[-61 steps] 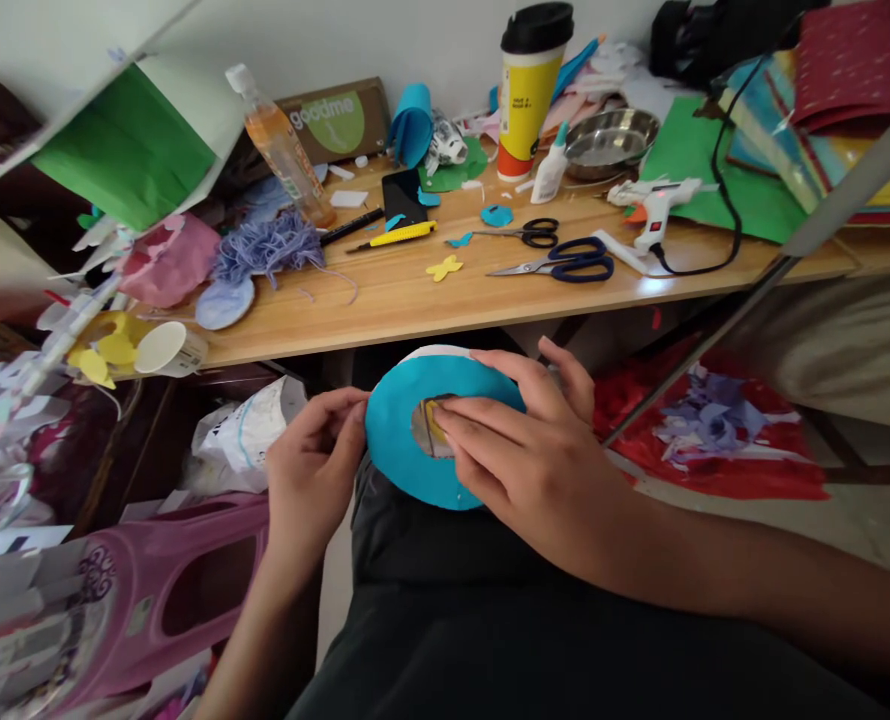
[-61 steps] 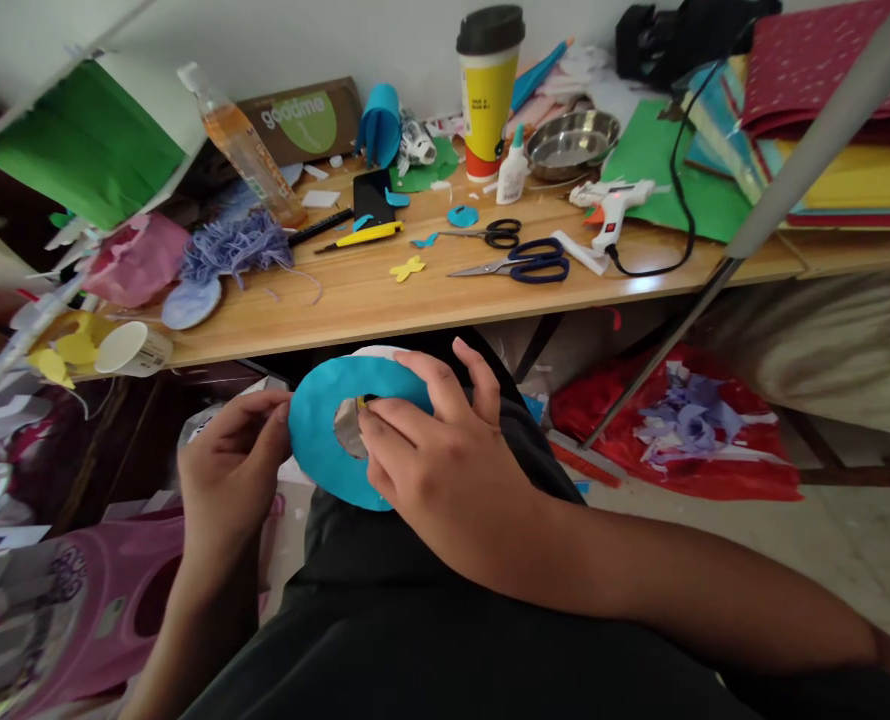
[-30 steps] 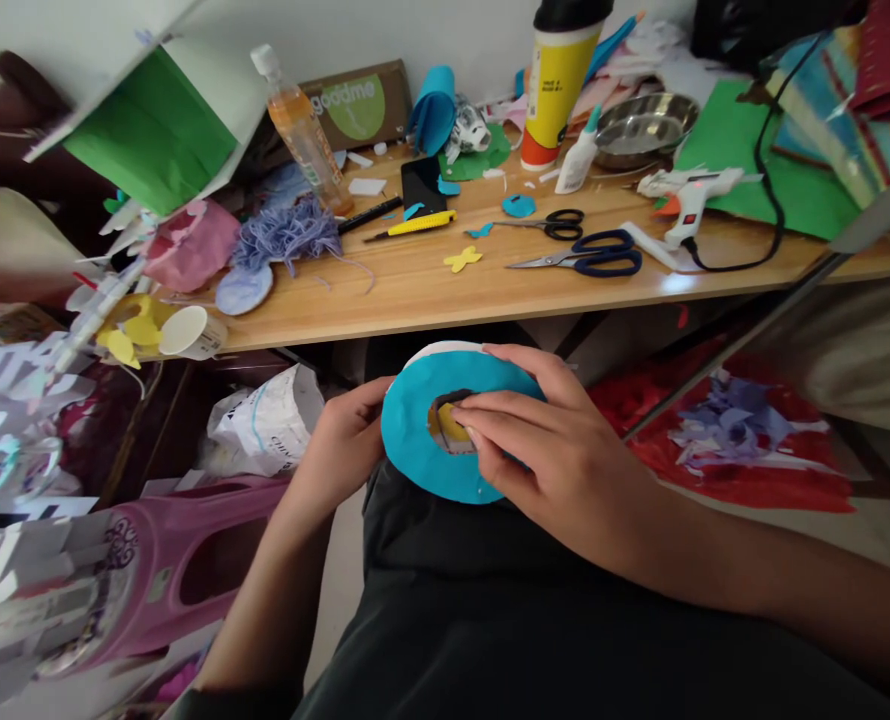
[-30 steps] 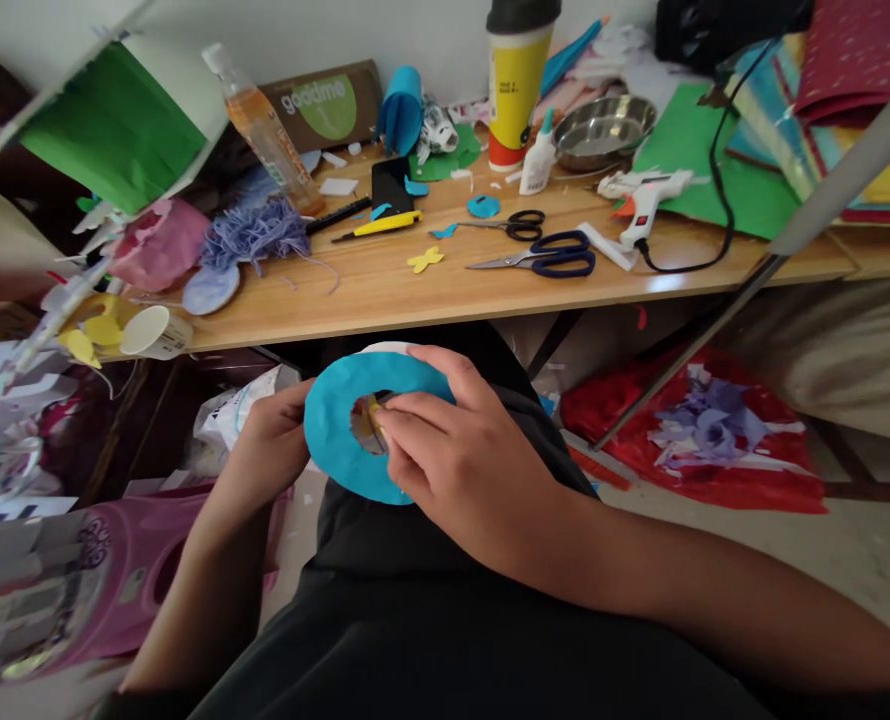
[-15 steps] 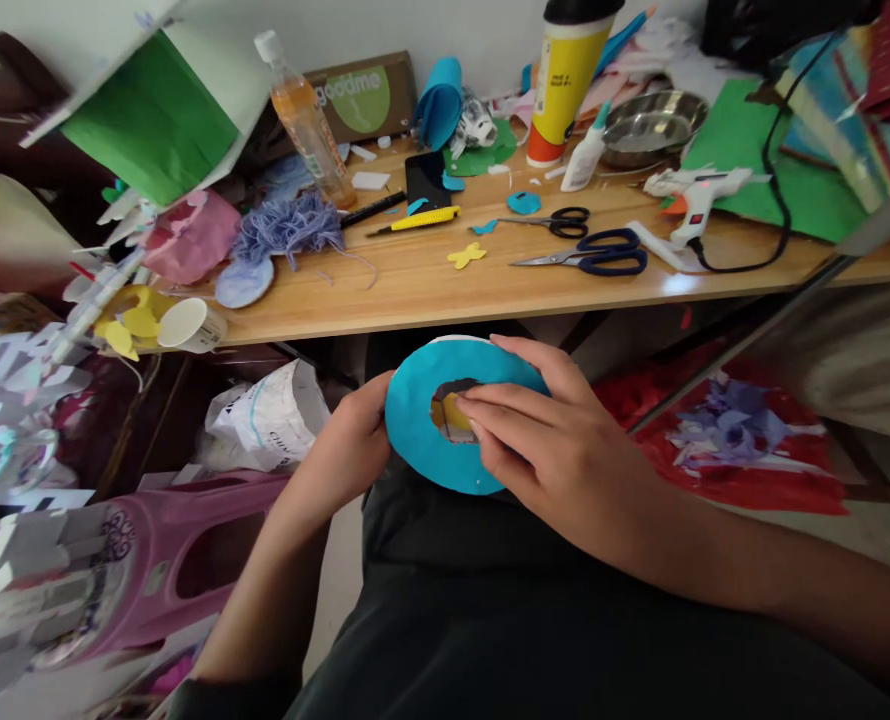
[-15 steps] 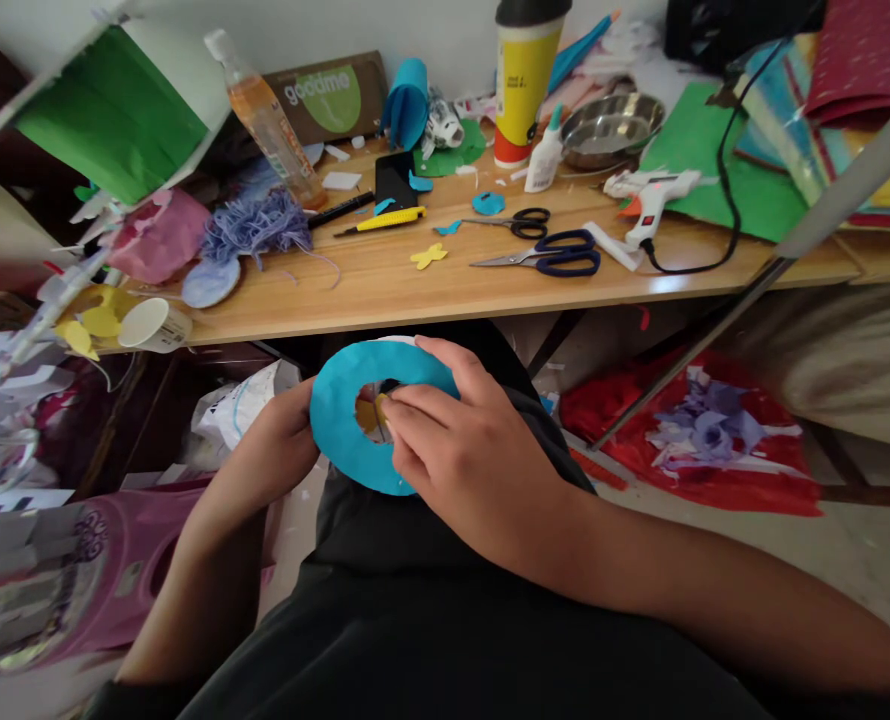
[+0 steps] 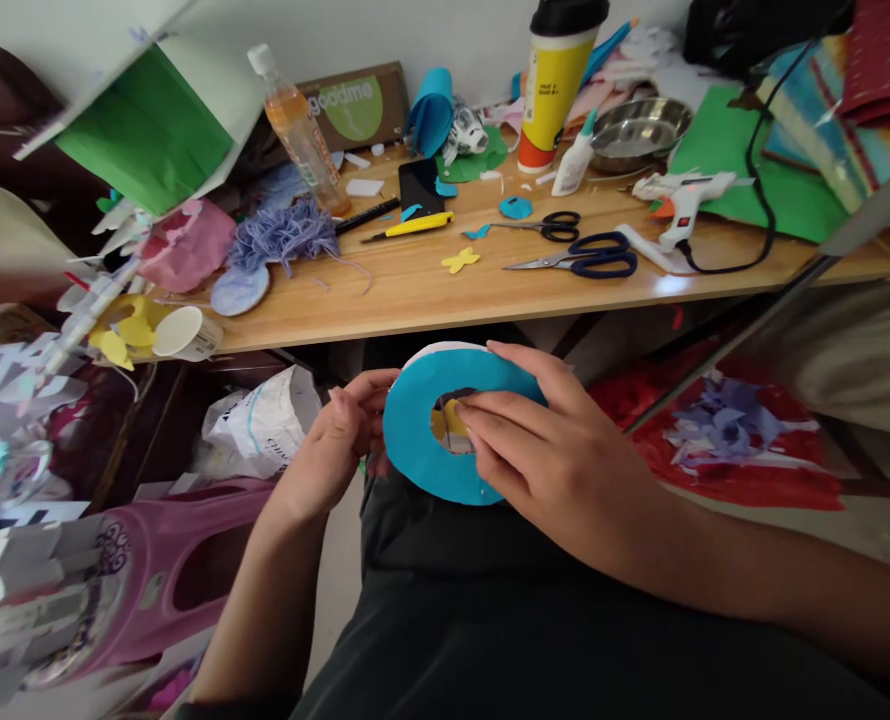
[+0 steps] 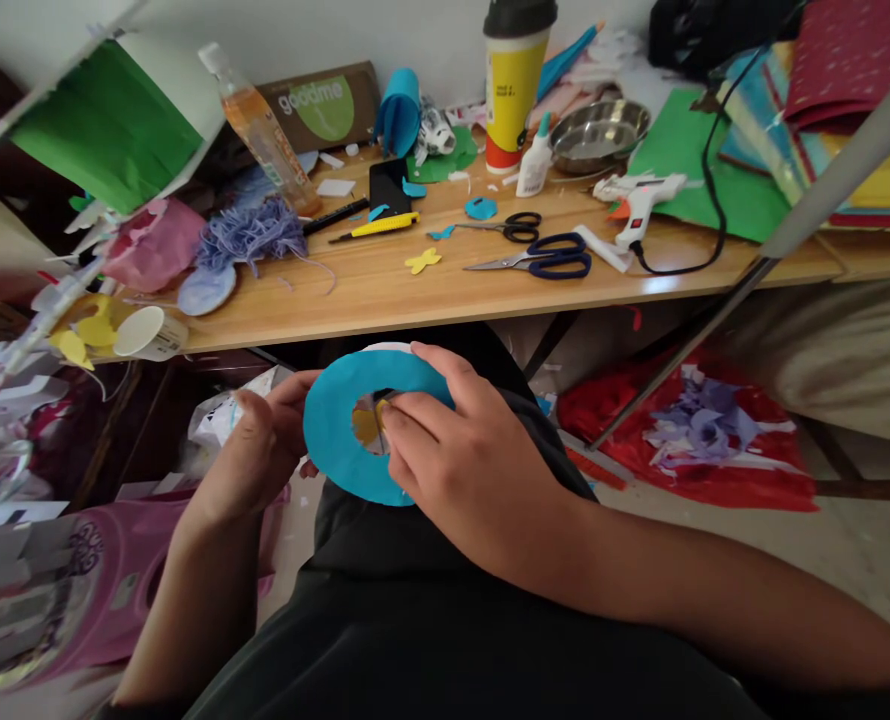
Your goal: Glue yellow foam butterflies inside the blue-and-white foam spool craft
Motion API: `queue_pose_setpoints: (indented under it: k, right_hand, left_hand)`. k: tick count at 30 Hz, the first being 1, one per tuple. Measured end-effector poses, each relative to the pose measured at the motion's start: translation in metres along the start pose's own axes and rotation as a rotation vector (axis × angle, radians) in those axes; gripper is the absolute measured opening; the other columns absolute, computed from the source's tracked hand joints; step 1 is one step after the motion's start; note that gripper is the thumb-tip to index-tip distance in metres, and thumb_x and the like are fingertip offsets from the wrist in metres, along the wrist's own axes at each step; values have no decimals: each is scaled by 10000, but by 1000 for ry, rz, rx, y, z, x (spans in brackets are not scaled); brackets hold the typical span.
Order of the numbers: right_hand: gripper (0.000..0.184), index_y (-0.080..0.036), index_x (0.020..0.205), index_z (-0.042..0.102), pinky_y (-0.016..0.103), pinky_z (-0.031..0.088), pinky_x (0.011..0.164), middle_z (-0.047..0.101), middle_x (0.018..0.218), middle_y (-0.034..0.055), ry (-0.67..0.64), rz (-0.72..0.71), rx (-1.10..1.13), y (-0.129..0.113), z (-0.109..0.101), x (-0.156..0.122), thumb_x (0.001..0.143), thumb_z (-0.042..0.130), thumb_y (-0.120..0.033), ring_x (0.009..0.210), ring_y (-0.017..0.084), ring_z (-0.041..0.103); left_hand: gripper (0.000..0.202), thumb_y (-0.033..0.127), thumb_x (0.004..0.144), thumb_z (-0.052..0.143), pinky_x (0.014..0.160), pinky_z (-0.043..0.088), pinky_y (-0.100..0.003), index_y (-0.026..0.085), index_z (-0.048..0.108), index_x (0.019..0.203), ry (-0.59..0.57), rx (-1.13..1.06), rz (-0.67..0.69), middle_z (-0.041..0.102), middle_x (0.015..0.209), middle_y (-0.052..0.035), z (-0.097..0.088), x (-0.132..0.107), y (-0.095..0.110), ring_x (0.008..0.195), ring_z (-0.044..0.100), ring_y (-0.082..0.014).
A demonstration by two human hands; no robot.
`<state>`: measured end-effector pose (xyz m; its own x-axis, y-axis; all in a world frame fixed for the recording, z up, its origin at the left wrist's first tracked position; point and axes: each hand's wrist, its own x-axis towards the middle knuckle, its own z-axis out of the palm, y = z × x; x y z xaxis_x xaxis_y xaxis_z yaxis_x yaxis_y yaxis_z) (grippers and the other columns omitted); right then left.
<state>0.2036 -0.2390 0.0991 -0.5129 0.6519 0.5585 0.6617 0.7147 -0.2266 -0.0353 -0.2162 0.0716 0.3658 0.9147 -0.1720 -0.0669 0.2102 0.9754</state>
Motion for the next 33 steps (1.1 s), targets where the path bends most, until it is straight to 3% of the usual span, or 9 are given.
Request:
queue_pose_setpoints:
  k: [6, 15, 20, 25, 33]
  right_hand:
    - [219, -141, 1081, 735, 548, 521, 1082, 748, 1057, 99, 1, 7, -2, 0, 2, -2, 925, 586, -102, 1310, 346, 539]
    - [202, -131, 1055, 736, 540, 526, 1077, 753, 1040, 98, 21, 4, -9, 0, 2, -2, 921, 589, -97, 1271, 346, 564]
    - [197, -112, 1059, 730, 524, 515, 1097, 748, 1034, 108, 31, -16, -15, 0, 2, -3, 916, 596, -91, 1265, 339, 566]
    - [222, -119, 1102, 717, 579, 514, 1072, 742, 1084, 111, -1, 46, 17, -1, 1, -8, 899, 627, -104, 1325, 384, 515]
    - [268, -142, 1166, 704, 605, 542, 1025, 749, 1137, 105, -29, 51, -22, -2, -3, -10, 918, 604, -120, 1352, 409, 501]
  left_hand:
    - [642, 537, 822, 743, 396, 432, -179, 224, 539, 1344, 18, 129, -29, 663, 879, -20, 9, -3, 14, 488, 522, -69]
    - [573, 469, 837, 745, 399, 451, -176, 245, 530, 1318, 18, 245, -124, 649, 836, 4, 18, 1, 17, 522, 554, -90]
    - [527, 428, 853, 739, 463, 495, -177, 227, 538, 1297, 47, 291, -50, 688, 910, -18, 22, 1, 17, 631, 633, -118]
    - [498, 406, 845, 752, 695, 591, -243, 197, 569, 1258, 72, 271, 45, 726, 1109, -81, 24, 2, 15, 918, 708, -194]
    - [496, 435, 852, 740, 752, 594, -276, 181, 587, 1250, 85, 282, 61, 734, 1137, -100, 26, 2, 11, 980, 711, -220]
